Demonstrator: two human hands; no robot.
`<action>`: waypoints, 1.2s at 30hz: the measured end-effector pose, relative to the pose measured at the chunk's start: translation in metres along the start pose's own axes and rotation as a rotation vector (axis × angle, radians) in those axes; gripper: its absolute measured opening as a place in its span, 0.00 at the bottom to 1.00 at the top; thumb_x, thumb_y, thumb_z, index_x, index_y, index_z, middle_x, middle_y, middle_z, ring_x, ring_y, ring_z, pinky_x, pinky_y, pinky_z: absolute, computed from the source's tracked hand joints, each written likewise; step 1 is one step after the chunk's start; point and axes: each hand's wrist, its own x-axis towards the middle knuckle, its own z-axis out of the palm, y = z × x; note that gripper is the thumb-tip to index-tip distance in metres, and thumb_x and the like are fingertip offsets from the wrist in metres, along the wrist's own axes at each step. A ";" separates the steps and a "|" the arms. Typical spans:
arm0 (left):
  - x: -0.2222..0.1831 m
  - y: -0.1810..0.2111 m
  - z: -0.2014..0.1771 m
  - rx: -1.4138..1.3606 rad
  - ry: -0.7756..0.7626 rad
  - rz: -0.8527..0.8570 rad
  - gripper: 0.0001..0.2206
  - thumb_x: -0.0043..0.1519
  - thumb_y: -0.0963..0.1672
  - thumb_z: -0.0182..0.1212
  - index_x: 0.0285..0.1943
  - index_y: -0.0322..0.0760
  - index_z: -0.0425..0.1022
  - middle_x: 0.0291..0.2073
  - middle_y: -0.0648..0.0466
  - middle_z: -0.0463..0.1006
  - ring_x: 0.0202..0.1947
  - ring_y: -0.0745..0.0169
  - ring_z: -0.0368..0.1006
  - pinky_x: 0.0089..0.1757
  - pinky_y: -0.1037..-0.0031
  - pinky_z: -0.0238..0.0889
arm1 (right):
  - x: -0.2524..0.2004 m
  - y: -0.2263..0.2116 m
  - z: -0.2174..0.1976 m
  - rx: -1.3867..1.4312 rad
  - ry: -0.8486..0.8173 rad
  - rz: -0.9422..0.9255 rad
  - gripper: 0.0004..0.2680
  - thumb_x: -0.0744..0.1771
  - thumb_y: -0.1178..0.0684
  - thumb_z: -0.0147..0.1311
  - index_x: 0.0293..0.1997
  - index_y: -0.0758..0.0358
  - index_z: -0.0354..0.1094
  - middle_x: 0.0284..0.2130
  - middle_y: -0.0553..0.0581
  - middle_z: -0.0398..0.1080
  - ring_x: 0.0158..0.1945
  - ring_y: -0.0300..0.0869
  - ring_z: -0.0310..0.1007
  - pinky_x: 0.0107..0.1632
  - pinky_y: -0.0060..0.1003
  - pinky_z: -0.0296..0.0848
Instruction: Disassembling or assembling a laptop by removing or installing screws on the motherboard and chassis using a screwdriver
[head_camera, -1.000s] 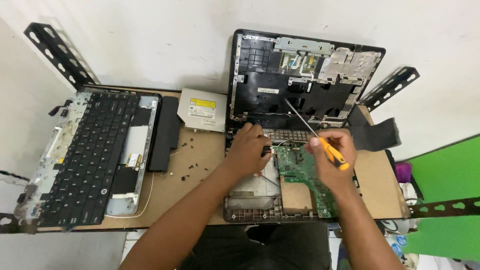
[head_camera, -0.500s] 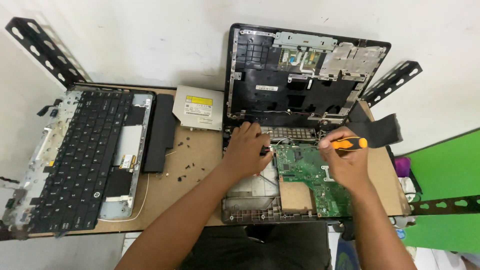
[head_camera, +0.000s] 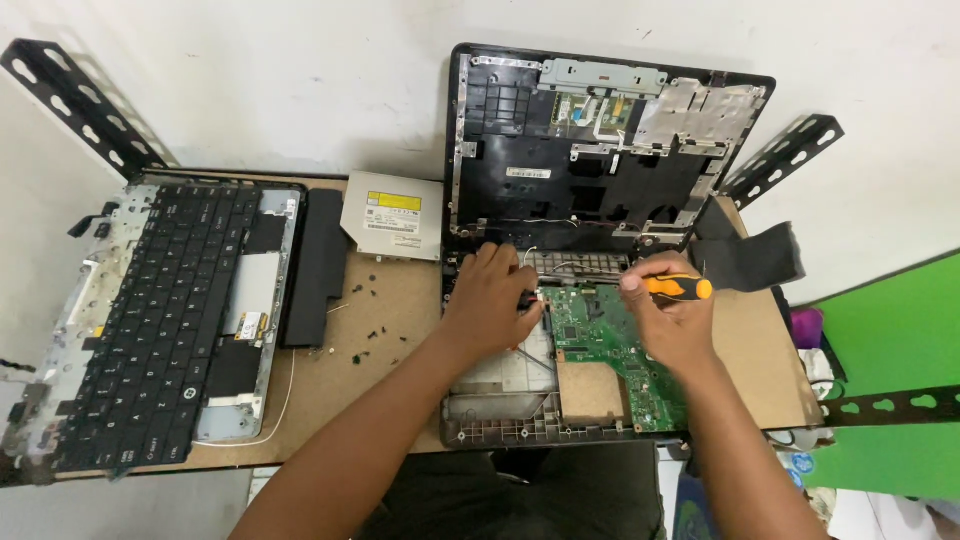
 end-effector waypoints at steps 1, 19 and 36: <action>0.001 0.001 -0.002 0.000 0.000 0.001 0.10 0.46 0.48 0.63 0.30 0.41 0.72 0.31 0.54 0.61 0.38 0.51 0.61 0.34 0.63 0.56 | -0.001 0.001 0.000 -0.001 0.001 -0.001 0.03 0.64 0.63 0.56 0.29 0.69 0.67 0.14 0.59 0.66 0.16 0.37 0.64 0.22 0.27 0.62; 0.005 0.009 -0.012 -0.035 -0.056 -0.067 0.09 0.46 0.46 0.65 0.32 0.40 0.77 0.30 0.55 0.60 0.37 0.53 0.60 0.35 0.65 0.55 | 0.012 -0.009 0.007 0.091 -0.080 0.023 0.04 0.65 0.61 0.53 0.29 0.68 0.65 0.13 0.55 0.62 0.17 0.33 0.60 0.23 0.26 0.59; 0.004 0.006 -0.011 -0.050 -0.109 -0.079 0.10 0.48 0.46 0.63 0.34 0.40 0.77 0.32 0.54 0.61 0.40 0.52 0.61 0.37 0.64 0.55 | 0.028 -0.008 0.008 0.069 -0.165 0.044 0.05 0.66 0.62 0.51 0.28 0.68 0.65 0.13 0.53 0.62 0.19 0.32 0.56 0.25 0.26 0.56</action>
